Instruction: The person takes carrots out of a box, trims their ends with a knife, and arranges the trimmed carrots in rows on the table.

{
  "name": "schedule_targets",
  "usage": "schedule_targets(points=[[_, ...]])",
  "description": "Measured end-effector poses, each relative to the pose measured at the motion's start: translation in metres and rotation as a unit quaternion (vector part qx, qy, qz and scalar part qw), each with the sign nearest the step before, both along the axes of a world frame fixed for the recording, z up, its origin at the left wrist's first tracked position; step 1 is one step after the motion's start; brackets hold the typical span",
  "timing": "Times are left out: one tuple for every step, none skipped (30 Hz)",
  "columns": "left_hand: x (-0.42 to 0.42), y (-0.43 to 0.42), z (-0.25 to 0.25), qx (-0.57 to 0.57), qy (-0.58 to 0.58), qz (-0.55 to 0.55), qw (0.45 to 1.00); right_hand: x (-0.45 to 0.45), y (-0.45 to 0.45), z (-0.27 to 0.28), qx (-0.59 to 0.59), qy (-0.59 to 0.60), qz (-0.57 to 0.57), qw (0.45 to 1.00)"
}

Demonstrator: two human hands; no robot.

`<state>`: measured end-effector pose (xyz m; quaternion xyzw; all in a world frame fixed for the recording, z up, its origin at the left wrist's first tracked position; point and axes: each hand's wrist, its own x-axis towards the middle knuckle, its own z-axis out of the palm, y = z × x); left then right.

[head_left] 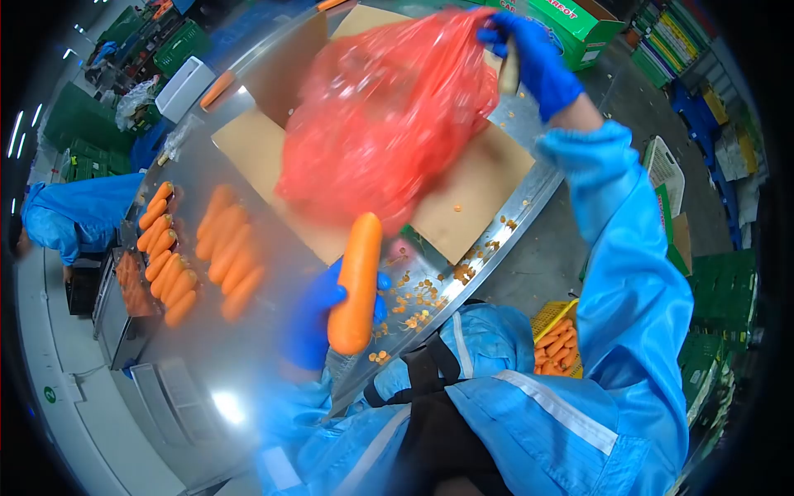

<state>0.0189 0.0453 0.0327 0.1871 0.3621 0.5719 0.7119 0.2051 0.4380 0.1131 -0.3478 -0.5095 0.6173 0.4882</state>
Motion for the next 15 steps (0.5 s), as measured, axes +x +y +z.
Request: schedule_targets(points=[[0.003,-0.001,-0.004,0.014,0.003,-0.034,0.999,0.016,0.049,0.000,0.045,-0.022,0.009,0.999],[0.007,-0.001,-0.003,0.005,0.013,-0.044,0.999,0.022,0.067,0.012,0.101,0.088,0.008,0.991],[0.010,-0.004,-0.006,-0.009,-0.010,-0.028,1.000,0.045,0.130,0.006,0.072,0.161,0.016,0.984],[0.013,-0.008,-0.010,-0.023,-0.032,-0.010,0.999,0.072,0.158,0.013,0.093,0.155,-0.037,0.983],[0.016,-0.010,-0.013,-0.037,-0.054,0.009,0.998,0.098,0.180,0.033,0.112,0.149,-0.089,0.978],[0.017,-0.011,-0.011,-0.047,-0.058,0.020,0.997,0.125,0.196,0.051,0.131,0.142,-0.137,0.971],[0.019,-0.012,-0.006,-0.059,-0.061,0.033,0.996,0.160,0.205,0.067,0.231,-0.246,-0.307,0.890],[0.022,-0.013,-0.004,-0.070,-0.066,0.047,0.994,0.205,0.249,0.057,0.185,-0.127,-0.283,0.932],[0.025,-0.014,-0.008,-0.063,-0.076,0.066,0.993,0.249,0.291,0.047,0.137,-0.001,-0.266,0.954],[0.028,-0.016,-0.013,-0.057,-0.087,0.083,0.991,0.240,0.283,0.026,0.116,-0.081,-0.235,0.962],[0.031,-0.016,-0.017,-0.050,-0.095,0.099,0.989,0.232,0.258,0.010,0.096,-0.159,-0.204,0.961],[0.032,-0.015,-0.018,-0.052,-0.112,0.106,0.987,0.226,0.229,-0.004,0.077,-0.234,-0.173,0.954],[0.033,-0.013,-0.020,-0.054,-0.128,0.112,0.984,0.222,0.212,-0.017,0.059,-0.307,-0.141,0.940],[0.035,-0.012,-0.020,-0.056,-0.144,0.118,0.981,0.224,0.209,-0.037,0.049,-0.399,-0.074,0.913],[0.036,-0.013,-0.020,-0.054,-0.144,0.120,0.981,0.229,0.205,-0.054,0.036,-0.485,-0.008,0.874]])
